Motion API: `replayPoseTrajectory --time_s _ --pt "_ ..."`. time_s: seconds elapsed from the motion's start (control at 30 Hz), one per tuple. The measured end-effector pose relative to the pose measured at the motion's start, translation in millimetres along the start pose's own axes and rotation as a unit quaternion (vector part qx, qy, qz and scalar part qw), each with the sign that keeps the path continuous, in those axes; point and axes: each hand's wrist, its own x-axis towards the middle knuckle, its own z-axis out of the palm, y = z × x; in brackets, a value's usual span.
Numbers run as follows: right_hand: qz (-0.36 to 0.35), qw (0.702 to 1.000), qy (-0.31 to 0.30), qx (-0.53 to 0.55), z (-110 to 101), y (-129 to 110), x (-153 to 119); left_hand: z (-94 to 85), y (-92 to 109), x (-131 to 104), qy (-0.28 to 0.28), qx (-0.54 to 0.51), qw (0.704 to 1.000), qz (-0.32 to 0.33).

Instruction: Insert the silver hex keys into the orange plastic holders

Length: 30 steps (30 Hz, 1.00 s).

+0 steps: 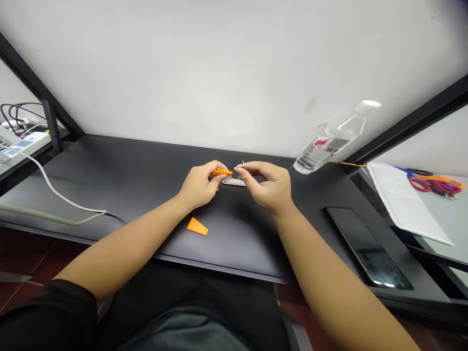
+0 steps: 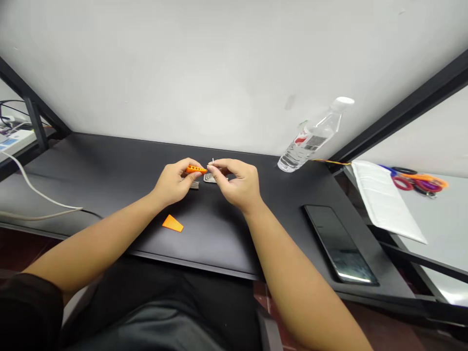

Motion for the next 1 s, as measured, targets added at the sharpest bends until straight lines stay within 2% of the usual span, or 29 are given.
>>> replayPoseTrajectory --time_s 0.1,0.27,0.43,0.5,0.6,0.77,1.0 --pt "0.015 1.000 -0.016 0.003 2 1 0 -0.1 0 0 0.005 0.008 1.000 0.000" --pt "0.029 0.996 -0.087 -0.016 3 3 1 -0.7 1 -1 0.010 0.022 1.000 -0.009" --pt "-0.029 0.993 -0.107 -0.036 -6 6 6 -0.9 2 0 0.009 0.020 0.999 -0.023" --pt "-0.030 0.991 -0.118 -0.052 -8 10 7 -0.8 3 0 0.012 0.011 1.000 -0.022" --pt "0.029 0.983 -0.149 -0.104 -7 23 8 -0.7 3 0 0.022 0.000 0.999 -0.026" --pt "0.146 0.918 -0.278 -0.241 -6 47 7 0.0 2 0 0.018 -0.011 0.999 -0.046" --pt "0.213 0.884 -0.353 -0.221 -12 49 11 1.0 -1 1 0.012 -0.002 0.998 -0.063"
